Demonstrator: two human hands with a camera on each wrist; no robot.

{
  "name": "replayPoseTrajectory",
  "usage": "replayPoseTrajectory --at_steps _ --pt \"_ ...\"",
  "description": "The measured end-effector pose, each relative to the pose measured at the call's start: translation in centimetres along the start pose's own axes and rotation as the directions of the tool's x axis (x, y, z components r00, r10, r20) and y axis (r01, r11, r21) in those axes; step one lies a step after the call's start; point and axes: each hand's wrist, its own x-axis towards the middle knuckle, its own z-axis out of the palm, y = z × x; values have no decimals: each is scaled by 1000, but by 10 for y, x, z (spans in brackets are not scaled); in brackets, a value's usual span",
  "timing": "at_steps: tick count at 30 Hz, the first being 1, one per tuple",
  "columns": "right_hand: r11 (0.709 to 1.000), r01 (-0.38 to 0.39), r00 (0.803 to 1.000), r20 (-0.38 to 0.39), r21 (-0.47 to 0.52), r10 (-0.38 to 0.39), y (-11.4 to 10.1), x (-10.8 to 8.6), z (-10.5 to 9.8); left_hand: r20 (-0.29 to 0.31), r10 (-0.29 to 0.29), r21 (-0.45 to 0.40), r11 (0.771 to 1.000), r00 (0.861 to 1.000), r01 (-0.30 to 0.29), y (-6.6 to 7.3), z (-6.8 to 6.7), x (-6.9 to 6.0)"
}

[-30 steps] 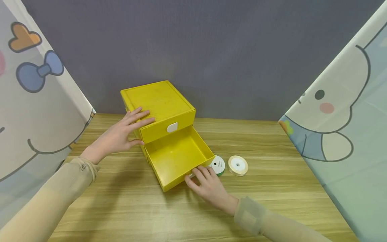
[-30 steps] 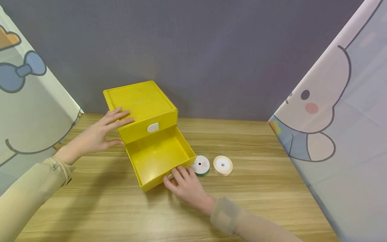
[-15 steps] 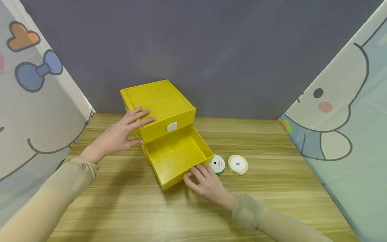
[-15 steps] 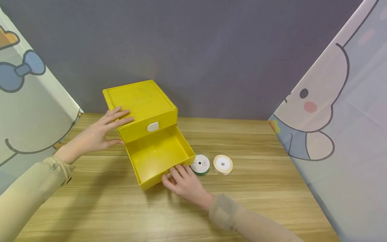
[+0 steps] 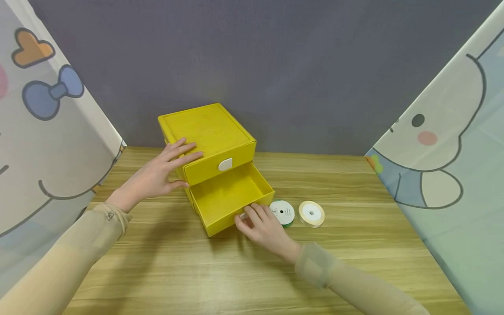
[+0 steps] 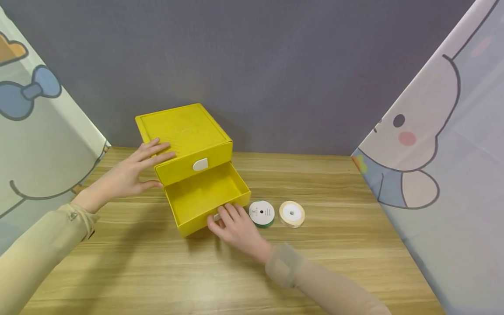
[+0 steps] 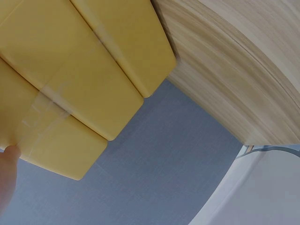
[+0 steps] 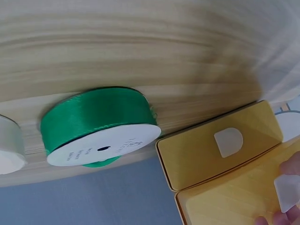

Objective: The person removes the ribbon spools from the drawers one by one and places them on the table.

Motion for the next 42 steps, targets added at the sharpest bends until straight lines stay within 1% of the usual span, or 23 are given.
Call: replayPoseTrajectory --at_steps 10,17,21,24,27,31,33,38,42 --pt "999 -46 998 48 17 45 1 11 7 -6 1 5 1000 1000 -1 0 -1 0" --pt "993 -99 994 56 66 96 0 16 14 -5 1 9 1000 1000 -1 -1 0 0" --pt "989 -118 990 82 86 111 0 20 18 -5 -1 8 1000 1000 1 -1 0 0" --pt "989 -124 988 102 83 115 1 24 22 -6 0 7 1000 1000 0 -1 0 0" --pt "991 -121 989 96 62 114 2 29 28 -12 2 7 1000 1000 -2 -1 0 0" --pt "995 -100 994 50 -5 101 4 35 40 -16 5 9 1000 1000 -5 -1 1 1" --pt "995 -94 995 41 -34 95 5 37 46 -16 9 11 1000 1000 -9 -1 1 1" --pt "994 -94 993 70 -59 98 7 41 55 -15 7 14 1000 1000 -7 0 2 1" --pt "993 -102 991 78 -67 107 7 42 60 -9 1 17 1000 1000 -1 1 2 1"
